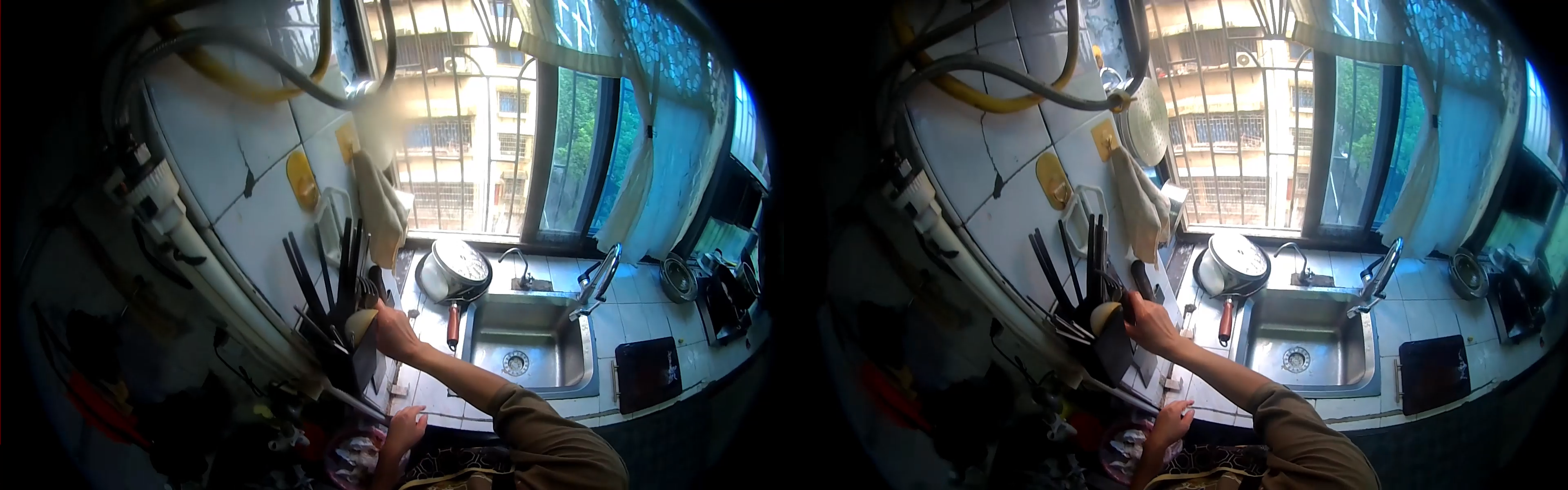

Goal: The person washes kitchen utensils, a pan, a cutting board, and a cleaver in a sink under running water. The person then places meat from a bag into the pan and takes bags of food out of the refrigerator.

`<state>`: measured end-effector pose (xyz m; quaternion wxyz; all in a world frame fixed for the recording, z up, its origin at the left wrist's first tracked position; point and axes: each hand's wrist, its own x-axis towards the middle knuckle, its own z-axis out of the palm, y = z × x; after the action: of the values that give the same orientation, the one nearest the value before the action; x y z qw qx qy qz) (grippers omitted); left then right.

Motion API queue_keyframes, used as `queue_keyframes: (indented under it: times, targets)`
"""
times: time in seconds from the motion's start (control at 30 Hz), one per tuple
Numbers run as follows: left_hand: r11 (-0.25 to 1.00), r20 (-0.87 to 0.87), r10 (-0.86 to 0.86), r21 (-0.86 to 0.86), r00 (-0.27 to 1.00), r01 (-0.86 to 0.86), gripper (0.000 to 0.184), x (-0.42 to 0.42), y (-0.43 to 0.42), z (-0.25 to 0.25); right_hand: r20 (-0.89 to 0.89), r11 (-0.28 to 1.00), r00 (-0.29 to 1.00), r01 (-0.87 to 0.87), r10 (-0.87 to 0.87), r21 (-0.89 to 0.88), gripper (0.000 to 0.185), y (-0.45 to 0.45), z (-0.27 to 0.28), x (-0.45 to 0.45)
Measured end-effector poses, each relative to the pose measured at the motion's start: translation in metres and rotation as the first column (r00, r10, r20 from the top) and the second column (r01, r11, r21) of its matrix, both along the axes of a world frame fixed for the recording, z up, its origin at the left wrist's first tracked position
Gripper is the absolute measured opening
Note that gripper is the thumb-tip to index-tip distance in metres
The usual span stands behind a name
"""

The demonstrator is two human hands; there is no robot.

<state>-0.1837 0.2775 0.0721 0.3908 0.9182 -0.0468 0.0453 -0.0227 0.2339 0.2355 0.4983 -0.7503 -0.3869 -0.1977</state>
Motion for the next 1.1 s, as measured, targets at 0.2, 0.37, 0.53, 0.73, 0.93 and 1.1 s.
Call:
queue_keyframes:
  times: [0.2, 0.37, 0.53, 0.73, 0.93, 1.1]
  targets:
    - [0.999, -0.067, -0.035, -0.001, 0.997, 0.036, 0.029, 0.008, 0.011, -0.008, 0.119, 0.997, 0.992, -0.04, 0.032, 0.066, 0.063, 0.002, -0.013, 0.005]
    - [0.998, -0.082, -0.049, 0.037, 0.995, 0.052, 0.029, 0.013, 0.016, -0.011, 0.018, 0.983, 0.997, -0.078, 0.076, 0.164, 0.061, 0.006, -0.014, 0.005]
    - [0.998, -0.015, -0.042, 0.051, 0.999, 0.043, 0.027, 0.009, 0.012, -0.002, -0.003, 0.973, 0.998, -0.056, 0.059, 0.225, 0.057, 0.011, -0.017, -0.002]
    - [0.996, 0.028, -0.088, 0.031, 0.996, 0.087, 0.025, 0.004, 0.01, 0.0, 0.099, 0.942, 0.993, -0.1, 0.071, 0.32, 0.065, 0.003, 0.039, 0.007]
    - [0.988, -0.046, -0.121, -0.097, 0.992, 0.117, 0.03, 0.016, -0.002, 0.026, 0.026, 0.855, 0.987, -0.151, 0.16, 0.496, 0.065, 0.01, 0.064, 0.021]
    - [0.864, -0.133, -0.23, -0.485, 0.964, 0.139, 0.03, 0.022, -0.018, 0.045, -0.12, 0.531, 0.869, -0.179, 0.48, 0.828, 0.035, -0.016, 0.12, 0.026]
